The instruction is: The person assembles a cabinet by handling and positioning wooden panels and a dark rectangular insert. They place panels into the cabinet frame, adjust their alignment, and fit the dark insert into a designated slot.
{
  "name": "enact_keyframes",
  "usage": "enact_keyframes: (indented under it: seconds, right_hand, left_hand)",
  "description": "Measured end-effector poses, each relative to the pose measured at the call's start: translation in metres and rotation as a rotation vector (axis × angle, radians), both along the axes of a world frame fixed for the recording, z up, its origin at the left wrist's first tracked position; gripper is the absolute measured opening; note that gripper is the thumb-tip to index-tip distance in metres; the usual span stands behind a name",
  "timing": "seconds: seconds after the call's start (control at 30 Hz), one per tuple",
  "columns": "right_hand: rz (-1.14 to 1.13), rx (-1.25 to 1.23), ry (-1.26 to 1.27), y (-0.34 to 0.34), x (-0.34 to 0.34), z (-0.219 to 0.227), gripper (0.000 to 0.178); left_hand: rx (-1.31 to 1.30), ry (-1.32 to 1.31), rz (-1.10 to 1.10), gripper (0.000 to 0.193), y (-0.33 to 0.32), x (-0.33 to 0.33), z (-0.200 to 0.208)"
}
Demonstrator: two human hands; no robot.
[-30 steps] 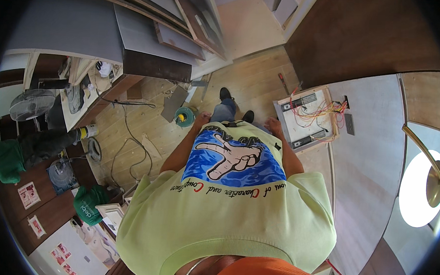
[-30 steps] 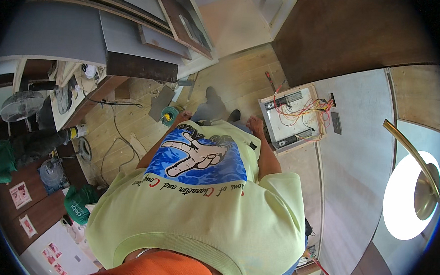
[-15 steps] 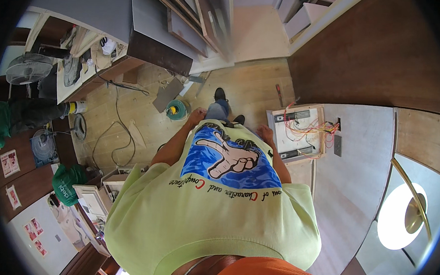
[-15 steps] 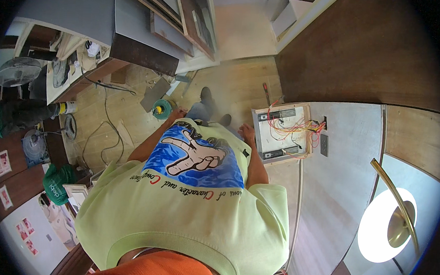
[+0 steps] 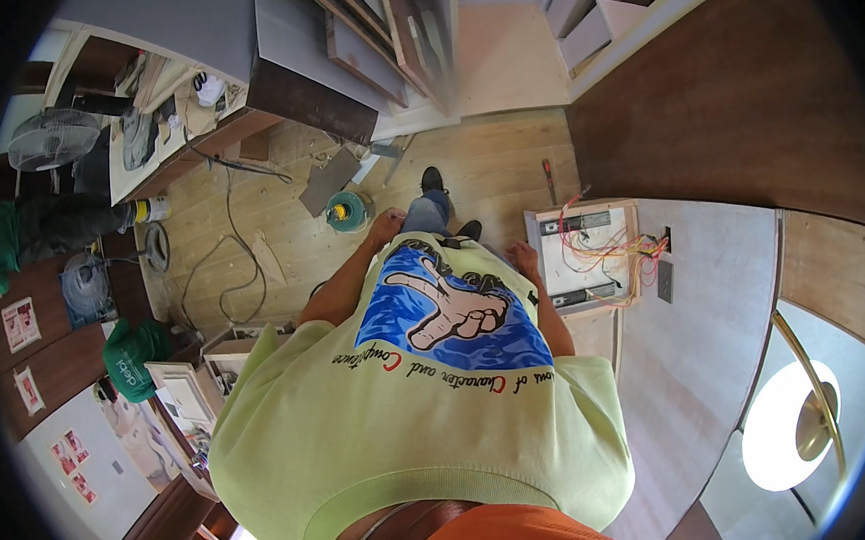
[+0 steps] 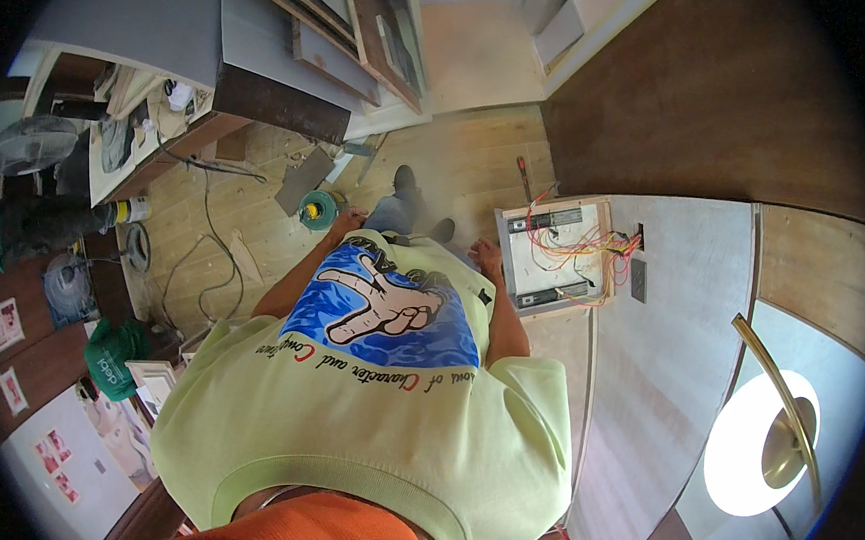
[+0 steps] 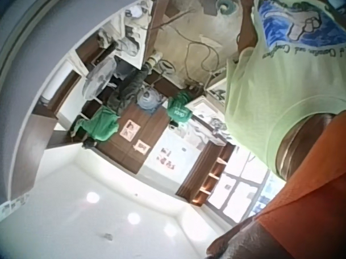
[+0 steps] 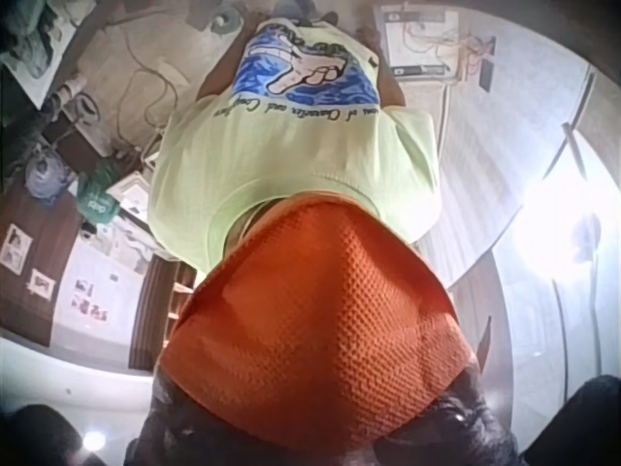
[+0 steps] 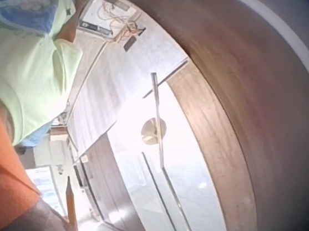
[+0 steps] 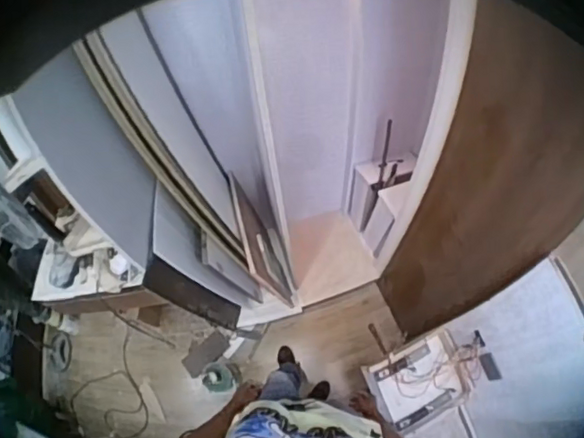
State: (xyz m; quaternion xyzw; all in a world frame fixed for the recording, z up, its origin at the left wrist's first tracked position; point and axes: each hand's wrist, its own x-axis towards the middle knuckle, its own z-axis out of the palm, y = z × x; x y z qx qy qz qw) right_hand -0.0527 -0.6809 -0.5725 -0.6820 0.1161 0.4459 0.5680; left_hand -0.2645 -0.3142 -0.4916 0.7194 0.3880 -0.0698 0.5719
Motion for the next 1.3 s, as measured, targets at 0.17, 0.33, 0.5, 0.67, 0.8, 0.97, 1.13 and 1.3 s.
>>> enact_keyframes:
  seconds: [0.17, 0.33, 0.5, 0.67, 0.8, 0.97, 1.13, 1.3]
  right_hand:
    - [-0.021, -0.016, 0.052, 0.004, 0.003, 0.010, 0.042]
    - [-0.031, -0.063, 0.040, 0.012, 0.004, 0.015, 0.038]
    - [-0.042, -0.034, 0.040, 0.013, 0.004, 0.007, 0.031]
    - [-0.049, -0.145, 0.063, 0.013, 0.004, 0.009, 0.023]
    - [-0.086, -0.062, 0.041, 0.017, 0.003, 0.014, 0.019]
    - [0.037, -0.136, 0.063, 0.019, 0.011, 0.007, 0.021]
    - [-0.095, -0.039, 0.103, 0.022, 0.008, 0.009, 0.034]
    - [-0.099, -0.149, 0.069, 0.028, 0.008, 0.021, 0.043]
  left_hand:
    - [0.045, -0.042, -0.076, 0.027, 0.006, -0.001, -0.010]
    - [-0.004, 0.010, 0.008, 0.026, 0.006, -0.002, -0.013]
    - [-0.080, -0.140, 0.039, 0.024, 0.010, -0.008, -0.032]
    - [-0.051, -0.065, 0.042, 0.024, 0.014, -0.007, -0.044]
    - [-0.024, -0.009, 0.003, 0.025, 0.018, -0.002, -0.035]
    - [0.080, 0.025, -0.091, 0.025, 0.024, 0.001, -0.031]
    - [0.081, 0.101, -0.096, 0.024, 0.028, 0.005, -0.029]
    - [0.159, 0.035, -0.144, 0.024, 0.029, 0.012, -0.015]
